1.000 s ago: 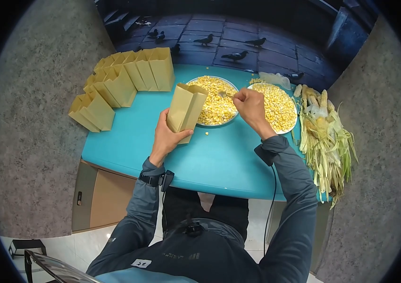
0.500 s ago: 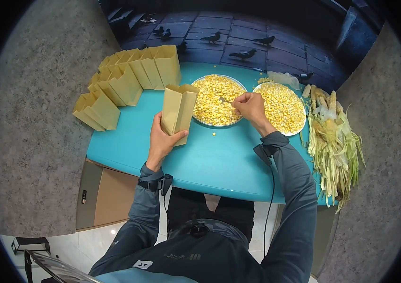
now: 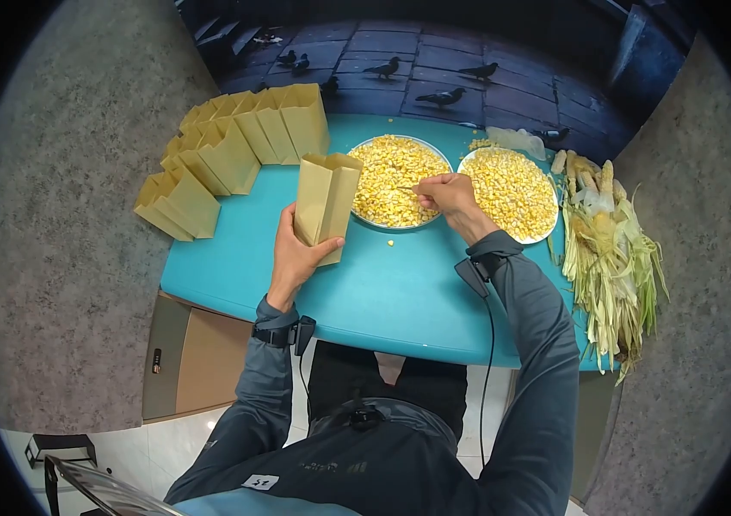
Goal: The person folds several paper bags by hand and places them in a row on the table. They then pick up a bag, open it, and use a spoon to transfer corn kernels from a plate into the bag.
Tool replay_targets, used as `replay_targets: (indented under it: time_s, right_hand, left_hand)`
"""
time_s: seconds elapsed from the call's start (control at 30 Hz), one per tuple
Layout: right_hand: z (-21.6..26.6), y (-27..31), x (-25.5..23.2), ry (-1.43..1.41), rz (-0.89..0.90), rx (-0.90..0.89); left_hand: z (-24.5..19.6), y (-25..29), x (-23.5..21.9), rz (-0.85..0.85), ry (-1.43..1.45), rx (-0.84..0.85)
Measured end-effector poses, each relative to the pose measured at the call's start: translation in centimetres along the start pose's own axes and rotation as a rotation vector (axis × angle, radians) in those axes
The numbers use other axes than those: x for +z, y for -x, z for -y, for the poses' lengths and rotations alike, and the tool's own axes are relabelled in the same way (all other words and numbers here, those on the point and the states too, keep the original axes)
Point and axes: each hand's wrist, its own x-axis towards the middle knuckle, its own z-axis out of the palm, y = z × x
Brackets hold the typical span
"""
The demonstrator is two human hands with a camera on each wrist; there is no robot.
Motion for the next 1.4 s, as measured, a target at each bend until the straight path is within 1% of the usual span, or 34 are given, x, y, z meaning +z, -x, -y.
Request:
replay_targets:
  time_s: [0.13,0.2,0.23,0.3,0.43,0.47,0.5,0.6,0.63,0.7,0.73,0.77,0.83,0.87,0.9,0.97,1.0,1.03,1.1,1.13,1.17,1.23,1.27,1.3,1.37,1.4]
  right_hand:
    - [0.7,0.0,-0.7,-0.067,0.063,0.033]
    - [1.6,0.5,-1.0,-0.043,-0.021,0.021]
    - [2.3,1.0,-1.1,-0.041,-0.020,0.022]
    - [3.6,1.7,-1.6,-0.021,-0.050,-0.030]
    - [7.0,3.5,-2.2,0.020,0.008,-0.124]
    - [8.0,4.2,-2.0,0.000,-0.003,-0.176]
    - [9.0,4.9,-1.8,0.003,-0.005,-0.178]
    - [11.3,6.9,-0.9,0.154,0.034,-0.309]
    - [11.7,7.5,-0.4,0.154,0.029,-0.308]
    - [12.1,8.6,0.3,0.427,0.157,-0.430]
    - [11.2,8.4,0.5,0.565,0.136,-0.624]
    - [11.3,8.6,0.4,0.567,0.134,-0.624]
    - [11.6,8.9,0.5,0.867,0.161,-1.172]
    - [11.5,8.9,0.3,0.801,0.127,-1.199]
    - [11.5,9.0,0.3,0.800,0.129,-1.197]
    - [11.5,9.4,-0.1,0.736,-0.042,-0.901]
    - [10.7,8.2,-0.8,0.821,-0.082,-0.838]
    - [9.1,7.0,-1.6,0.822,-0.082,-0.836]
    - [5.7,4.5,-2.8,0.945,-0.126,-0.662]
    - [4.9,4.1,-3.1,0.870,-0.094,-0.511]
    - [4.1,3.5,-3.1,0.870,-0.094,-0.513]
    - [2.5,2.7,-2.6,0.504,-0.069,-0.232]
    - [1.8,2.2,-2.4,0.384,-0.038,-0.216]
    - [1.4,1.8,-1.9,0.380,-0.036,-0.214]
    - [0.7,1.2,-1.0,0.233,0.010,-0.132]
    - [0.6,1.0,-0.6,0.230,0.009,-0.131]
  left_hand:
    - [-0.2,0.0,0.3,0.013,-0.024,-0.011]
    - [-0.2,0.2,0.4,0.013,-0.034,-0.013]
    - [-0.1,0.0,0.5,0.021,-0.034,0.001]
    - [-0.2,-0.2,0.9,0.030,-0.030,0.015]
    - [-0.5,-0.9,2.0,0.065,-0.053,0.045]
    - [-0.4,-1.1,2.3,0.070,-0.056,0.062]
    - [-0.4,-1.2,2.6,0.070,-0.053,0.063]
    - [-0.7,-1.4,3.5,0.082,-0.052,0.076]
    - [-1.0,-1.4,3.8,0.089,-0.058,0.070]
    - [-1.4,-1.4,4.3,0.098,-0.062,0.067]
    - [-1.5,-1.3,4.5,0.108,-0.047,0.076]
    - [-1.6,-1.3,4.6,0.116,-0.033,0.086]
    - [-1.8,-1.1,4.7,0.108,-0.040,0.073]
    - [-1.8,-1.1,4.6,0.100,-0.049,0.059]
    - [-1.5,-1.1,4.5,0.099,-0.050,0.056]
    - [-0.8,-1.1,4.3,0.066,-0.039,0.059]
    - [-0.7,-0.9,4.1,0.068,-0.039,0.057]
    - [-0.7,-0.8,3.8,0.047,-0.039,0.043]
    - [-0.6,-0.6,3.2,0.028,-0.039,0.035]
    - [-0.5,-0.4,2.9,0.016,-0.017,0.026]
    - [-0.4,-0.2,2.7,0.004,0.006,0.015]
    - [-0.3,0.4,2.4,-0.002,0.010,0.011]
    - [-0.2,0.6,2.1,-0.004,0.014,0.010]
    - [-0.3,0.8,2.0,-0.004,0.009,0.008]
    - [-0.5,1.1,1.9,-0.009,0.002,-0.014]
    - [-0.4,1.1,1.8,-0.006,-0.001,-0.013]
